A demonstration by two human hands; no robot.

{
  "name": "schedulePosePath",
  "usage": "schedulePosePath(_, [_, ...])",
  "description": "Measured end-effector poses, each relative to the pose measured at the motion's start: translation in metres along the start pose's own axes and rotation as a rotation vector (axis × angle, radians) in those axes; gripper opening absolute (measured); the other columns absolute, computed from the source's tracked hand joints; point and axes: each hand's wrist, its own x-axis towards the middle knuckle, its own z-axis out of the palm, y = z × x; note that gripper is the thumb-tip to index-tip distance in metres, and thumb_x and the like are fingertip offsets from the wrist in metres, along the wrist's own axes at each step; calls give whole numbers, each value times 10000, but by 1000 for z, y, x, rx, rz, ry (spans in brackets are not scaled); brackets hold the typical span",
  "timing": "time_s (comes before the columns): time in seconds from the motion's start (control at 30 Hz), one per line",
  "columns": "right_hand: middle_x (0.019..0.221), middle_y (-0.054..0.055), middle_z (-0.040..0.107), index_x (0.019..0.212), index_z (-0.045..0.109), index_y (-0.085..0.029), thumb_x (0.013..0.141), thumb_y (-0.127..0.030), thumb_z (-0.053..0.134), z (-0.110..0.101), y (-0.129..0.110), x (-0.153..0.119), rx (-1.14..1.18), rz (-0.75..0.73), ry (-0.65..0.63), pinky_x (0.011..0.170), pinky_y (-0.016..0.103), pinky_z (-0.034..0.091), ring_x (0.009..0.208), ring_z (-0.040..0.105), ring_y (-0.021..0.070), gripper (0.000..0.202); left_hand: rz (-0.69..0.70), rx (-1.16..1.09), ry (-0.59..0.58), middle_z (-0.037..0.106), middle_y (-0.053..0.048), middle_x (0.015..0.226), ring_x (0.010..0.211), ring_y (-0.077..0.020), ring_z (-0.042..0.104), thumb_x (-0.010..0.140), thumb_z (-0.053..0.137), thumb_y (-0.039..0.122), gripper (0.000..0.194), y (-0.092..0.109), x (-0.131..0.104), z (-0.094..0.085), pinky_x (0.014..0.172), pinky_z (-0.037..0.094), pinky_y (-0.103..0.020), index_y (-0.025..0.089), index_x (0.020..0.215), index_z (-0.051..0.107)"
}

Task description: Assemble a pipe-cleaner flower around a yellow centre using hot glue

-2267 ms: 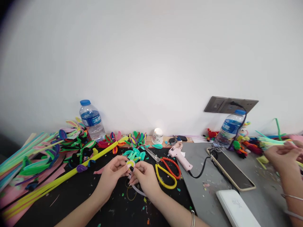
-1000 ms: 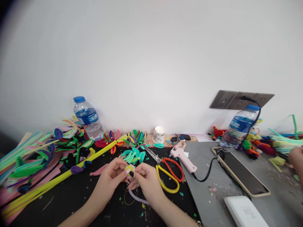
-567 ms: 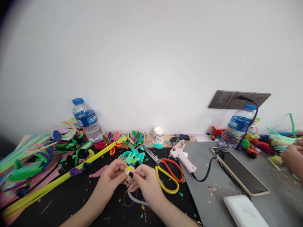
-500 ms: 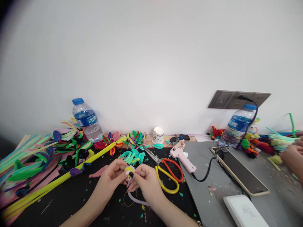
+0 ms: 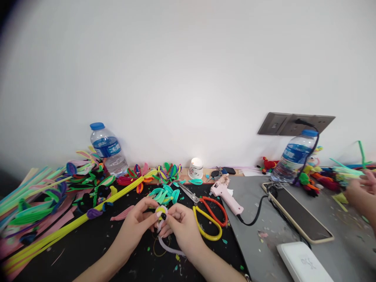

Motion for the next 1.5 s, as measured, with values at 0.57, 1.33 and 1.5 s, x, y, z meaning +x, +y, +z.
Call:
schedulePosePath(0.57, [572,12,650,698,513,-146,660,-461,712,0,1,1,-18,-4,-3,455,201,467,447,615,119,375,-16,3,7,540,53,583,474,-103,518,703,675,286,184,-1,-1,-1,448,380,-199,194,756,525])
schedulePosePath(1.33, [561,3,640,696,511,-136,668,-449,709,0,0,1,-31,-7,-4,444,188,467,435,610,106,371,7,-4,18,470,25,830,495,-64,513,686,687,270,203,-2,2,-1,425,376,-188,168,721,515])
schedulePosePath(1.5, [557,0,636,696,505,-138,670,-446,708,0,0,1,-30,-5,-7,442,187,467,432,606,103,370,6,-13,17,460,17,846,493,-61,513,674,694,279,223,-4,2,-2,421,375,-187,161,697,506])
